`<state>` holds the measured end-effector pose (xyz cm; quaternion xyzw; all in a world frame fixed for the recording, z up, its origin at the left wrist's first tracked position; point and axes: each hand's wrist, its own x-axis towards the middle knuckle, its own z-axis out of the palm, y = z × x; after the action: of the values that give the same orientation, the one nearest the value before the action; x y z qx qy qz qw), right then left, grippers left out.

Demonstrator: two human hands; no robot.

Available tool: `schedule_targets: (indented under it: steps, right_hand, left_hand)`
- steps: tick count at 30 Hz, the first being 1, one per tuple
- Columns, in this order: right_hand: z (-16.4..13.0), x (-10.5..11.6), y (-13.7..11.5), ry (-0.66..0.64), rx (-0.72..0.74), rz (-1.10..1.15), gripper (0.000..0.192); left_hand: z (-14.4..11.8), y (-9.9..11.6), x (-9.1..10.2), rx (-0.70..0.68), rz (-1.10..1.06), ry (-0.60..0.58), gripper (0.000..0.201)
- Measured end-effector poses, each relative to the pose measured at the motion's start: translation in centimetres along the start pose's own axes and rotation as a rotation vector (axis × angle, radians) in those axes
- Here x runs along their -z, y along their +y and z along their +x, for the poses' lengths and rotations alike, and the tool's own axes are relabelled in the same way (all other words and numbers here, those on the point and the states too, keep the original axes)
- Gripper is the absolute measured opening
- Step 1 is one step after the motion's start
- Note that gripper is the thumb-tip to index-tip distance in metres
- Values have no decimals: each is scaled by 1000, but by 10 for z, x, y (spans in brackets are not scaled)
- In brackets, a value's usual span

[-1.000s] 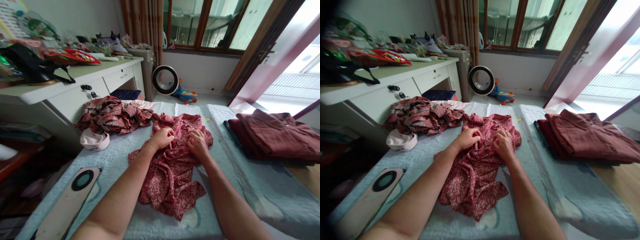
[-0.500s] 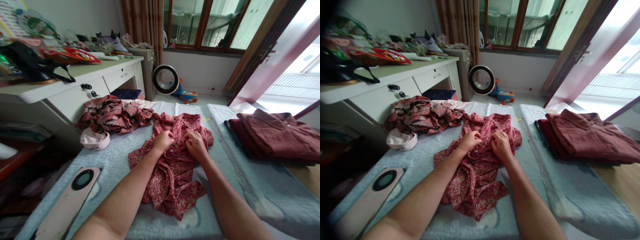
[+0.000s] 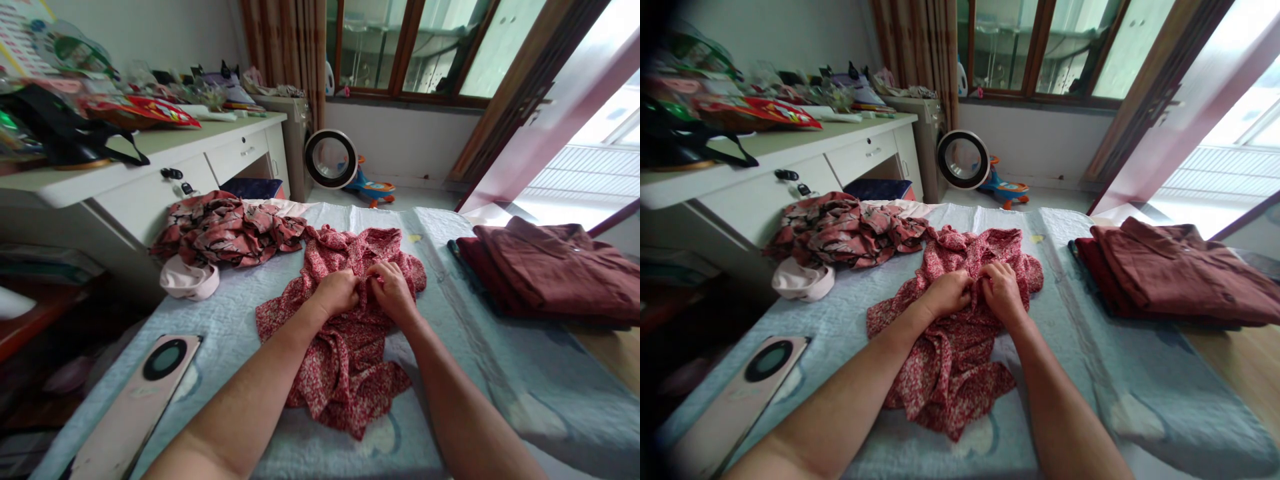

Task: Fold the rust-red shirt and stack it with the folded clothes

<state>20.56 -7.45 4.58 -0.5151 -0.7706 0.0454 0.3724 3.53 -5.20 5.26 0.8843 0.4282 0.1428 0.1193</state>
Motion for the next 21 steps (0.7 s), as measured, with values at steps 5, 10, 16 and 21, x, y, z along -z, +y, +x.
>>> schedule_targets:
  steps: [5,10,16,21]
  right_hand:
    - [-1,-6,9,-58,-13,-16,17]
    - [-3,-11,15,-58,-14,-25,15]
    - [-4,-17,15,-98,1,36,15]
    - [-4,-19,12,-96,15,27,17]
  left_hand:
    - [3,-5,-9,118,-120,-5,25]
    - [3,-7,-14,195,-63,70,15]
    - [0,-2,-23,193,-25,43,26]
    - [1,-6,-26,151,-69,86,26]
